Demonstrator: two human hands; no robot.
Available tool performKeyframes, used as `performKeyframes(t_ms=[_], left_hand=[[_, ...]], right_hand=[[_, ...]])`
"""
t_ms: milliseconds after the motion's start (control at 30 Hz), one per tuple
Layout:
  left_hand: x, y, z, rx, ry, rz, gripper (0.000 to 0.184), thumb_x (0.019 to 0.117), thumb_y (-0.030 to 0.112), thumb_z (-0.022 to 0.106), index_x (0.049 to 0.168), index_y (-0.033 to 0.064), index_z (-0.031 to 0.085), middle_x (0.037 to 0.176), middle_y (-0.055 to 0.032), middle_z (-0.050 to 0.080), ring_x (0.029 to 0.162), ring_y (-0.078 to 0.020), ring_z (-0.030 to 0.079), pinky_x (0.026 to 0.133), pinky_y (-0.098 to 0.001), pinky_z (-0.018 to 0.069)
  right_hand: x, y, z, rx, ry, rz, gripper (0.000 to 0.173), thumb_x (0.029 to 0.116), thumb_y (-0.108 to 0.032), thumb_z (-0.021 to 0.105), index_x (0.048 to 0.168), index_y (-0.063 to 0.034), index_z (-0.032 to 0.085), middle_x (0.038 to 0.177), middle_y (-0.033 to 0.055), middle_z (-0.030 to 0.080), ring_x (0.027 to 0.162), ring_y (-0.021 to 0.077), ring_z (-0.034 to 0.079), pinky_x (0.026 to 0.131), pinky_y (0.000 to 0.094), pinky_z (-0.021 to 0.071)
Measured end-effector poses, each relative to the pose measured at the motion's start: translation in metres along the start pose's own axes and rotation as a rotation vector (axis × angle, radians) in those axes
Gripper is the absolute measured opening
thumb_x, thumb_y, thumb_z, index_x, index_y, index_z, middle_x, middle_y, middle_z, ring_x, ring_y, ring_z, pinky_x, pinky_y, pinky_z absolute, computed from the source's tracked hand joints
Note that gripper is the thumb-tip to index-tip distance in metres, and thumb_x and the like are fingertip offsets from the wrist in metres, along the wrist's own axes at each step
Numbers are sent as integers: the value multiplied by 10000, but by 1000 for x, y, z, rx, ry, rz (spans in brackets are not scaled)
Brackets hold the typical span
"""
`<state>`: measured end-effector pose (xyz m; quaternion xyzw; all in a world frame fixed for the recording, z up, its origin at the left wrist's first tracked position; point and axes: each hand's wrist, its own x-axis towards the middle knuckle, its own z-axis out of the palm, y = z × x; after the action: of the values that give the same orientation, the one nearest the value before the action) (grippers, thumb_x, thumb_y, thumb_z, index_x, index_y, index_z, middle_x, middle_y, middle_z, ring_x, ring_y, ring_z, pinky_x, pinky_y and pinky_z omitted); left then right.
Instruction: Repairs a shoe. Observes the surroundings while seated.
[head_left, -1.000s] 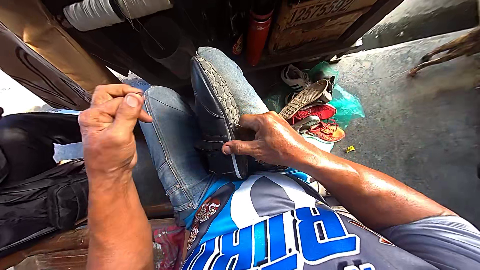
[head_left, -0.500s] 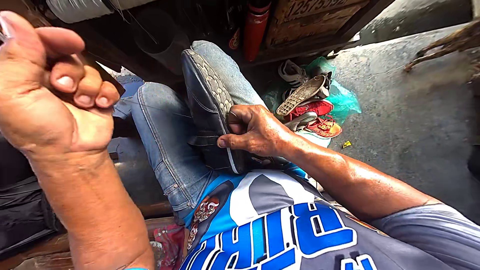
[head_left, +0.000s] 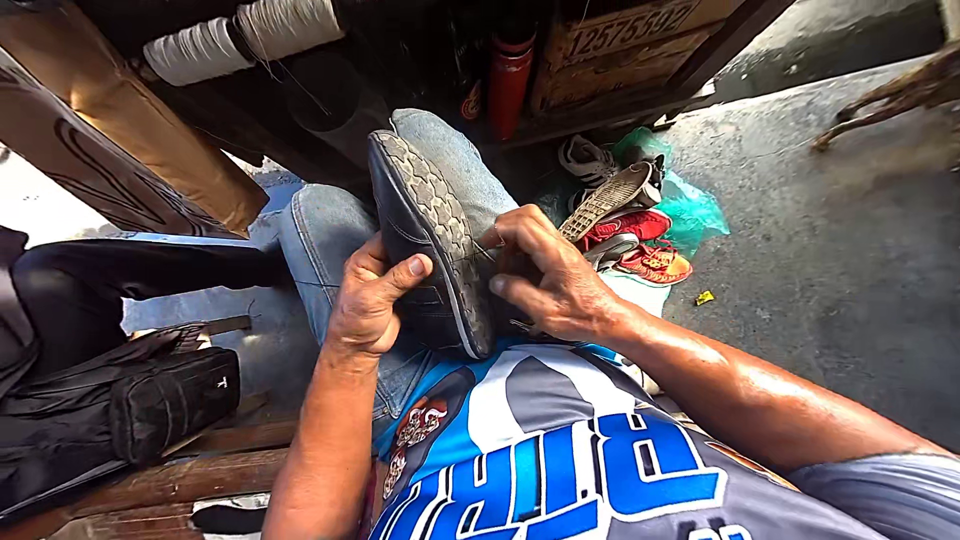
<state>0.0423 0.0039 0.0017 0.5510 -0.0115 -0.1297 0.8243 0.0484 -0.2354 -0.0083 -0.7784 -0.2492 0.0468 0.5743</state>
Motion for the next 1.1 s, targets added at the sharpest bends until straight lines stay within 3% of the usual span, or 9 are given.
performKeyframes(t_ms=[67,200,400,800,933,1100], left_hand=[[0,-3,-10,-111,1,-45,247,976,160,690,1220,141,667,1094,-21,730,982,-112,712,894,-320,601],[0,-9,-20,-238,14,-75,355,998,192,660,1345,173,585,1210,-27,692,1101,-136,681,975,-355,571],[-1,-11,-22,-255,-11,-79,320,1016,201,632,1330,161,584,1190,-39,691,1088,-141,684,962,-359,576],[1,-13,-22,-263,-18,-81,265,1022,221,627,1283,175,630,1166,-20,712,1065,-128,699,943,-332,586],[-2,-8,-20,-143,-45,-31,293,1027,236,622,1308,155,607,1156,-19,703,1046,-112,693,931,-319,584],[2,-2,-15,69,-99,38,373,941,122,719,1297,137,610,1139,-6,709,993,-99,699,878,-302,600]], right_hand=[[-6,1,-1,-1,19,-59,333,946,-60,568,1258,-1,667,1137,91,569,953,98,573,791,204,523],[-2,-7,-6,-33,-2,-118,422,986,-92,631,1391,22,600,903,31,656,767,70,594,704,212,542],[9,-9,5,-92,-25,-140,311,999,-141,599,1248,8,710,907,59,644,763,99,605,673,238,531],[19,-2,11,-132,-113,-164,305,1033,-166,565,1261,-37,721,937,60,666,819,115,633,699,258,527],[24,-3,3,-166,-150,-170,316,1040,-169,531,1257,-48,726,916,62,668,809,131,631,699,281,520],[31,-12,-20,-225,-253,-139,305,1021,-154,517,1199,-71,750,861,19,658,747,100,611,644,277,498]])
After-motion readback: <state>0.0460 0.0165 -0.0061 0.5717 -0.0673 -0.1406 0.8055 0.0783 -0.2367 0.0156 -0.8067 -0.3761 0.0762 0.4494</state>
